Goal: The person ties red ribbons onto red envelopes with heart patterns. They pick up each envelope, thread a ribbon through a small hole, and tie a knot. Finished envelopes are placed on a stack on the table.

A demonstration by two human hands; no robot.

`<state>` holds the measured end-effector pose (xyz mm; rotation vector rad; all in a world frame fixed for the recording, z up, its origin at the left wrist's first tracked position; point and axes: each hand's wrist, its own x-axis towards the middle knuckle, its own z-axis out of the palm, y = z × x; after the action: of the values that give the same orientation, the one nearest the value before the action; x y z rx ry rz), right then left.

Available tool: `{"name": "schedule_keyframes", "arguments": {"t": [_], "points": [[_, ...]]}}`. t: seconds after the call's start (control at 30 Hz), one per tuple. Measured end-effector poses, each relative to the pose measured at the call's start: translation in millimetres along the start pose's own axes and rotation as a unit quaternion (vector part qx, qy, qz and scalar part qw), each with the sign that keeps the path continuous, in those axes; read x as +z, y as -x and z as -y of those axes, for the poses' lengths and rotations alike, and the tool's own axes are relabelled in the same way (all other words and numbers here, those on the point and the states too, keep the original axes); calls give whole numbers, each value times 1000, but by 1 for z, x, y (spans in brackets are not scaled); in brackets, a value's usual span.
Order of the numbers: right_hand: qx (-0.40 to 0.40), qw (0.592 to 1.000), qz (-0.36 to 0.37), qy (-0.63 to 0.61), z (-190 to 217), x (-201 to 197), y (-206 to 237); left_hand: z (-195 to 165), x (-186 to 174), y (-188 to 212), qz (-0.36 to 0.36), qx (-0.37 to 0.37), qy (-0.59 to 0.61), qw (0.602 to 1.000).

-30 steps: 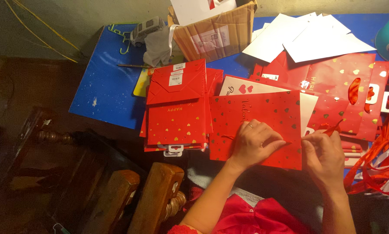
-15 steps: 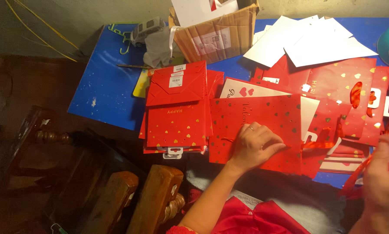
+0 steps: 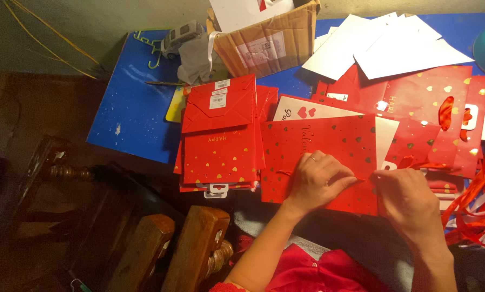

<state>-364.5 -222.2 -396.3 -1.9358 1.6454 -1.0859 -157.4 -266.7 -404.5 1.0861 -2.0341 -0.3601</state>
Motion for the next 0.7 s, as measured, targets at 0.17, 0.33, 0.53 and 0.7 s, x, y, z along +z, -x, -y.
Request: {"name": "schedule_keyframes", "arguments": {"t": [0.17, 0.33, 0.53, 0.7], "points": [[-86, 987, -79, 112, -68, 30, -20, 40, 56, -20, -1, 0, -4, 1000], [-67, 987, -108, 95, -121, 54, -59, 77, 107, -55, -5, 20, -9, 1000], [-32, 994, -94, 49, -233, 82, -88, 121, 160, -98, -5, -3, 3, 1000], [-1, 995, -89, 51, -158, 55, -210, 141, 120, -187, -2, -8, 12, 1000]]}}
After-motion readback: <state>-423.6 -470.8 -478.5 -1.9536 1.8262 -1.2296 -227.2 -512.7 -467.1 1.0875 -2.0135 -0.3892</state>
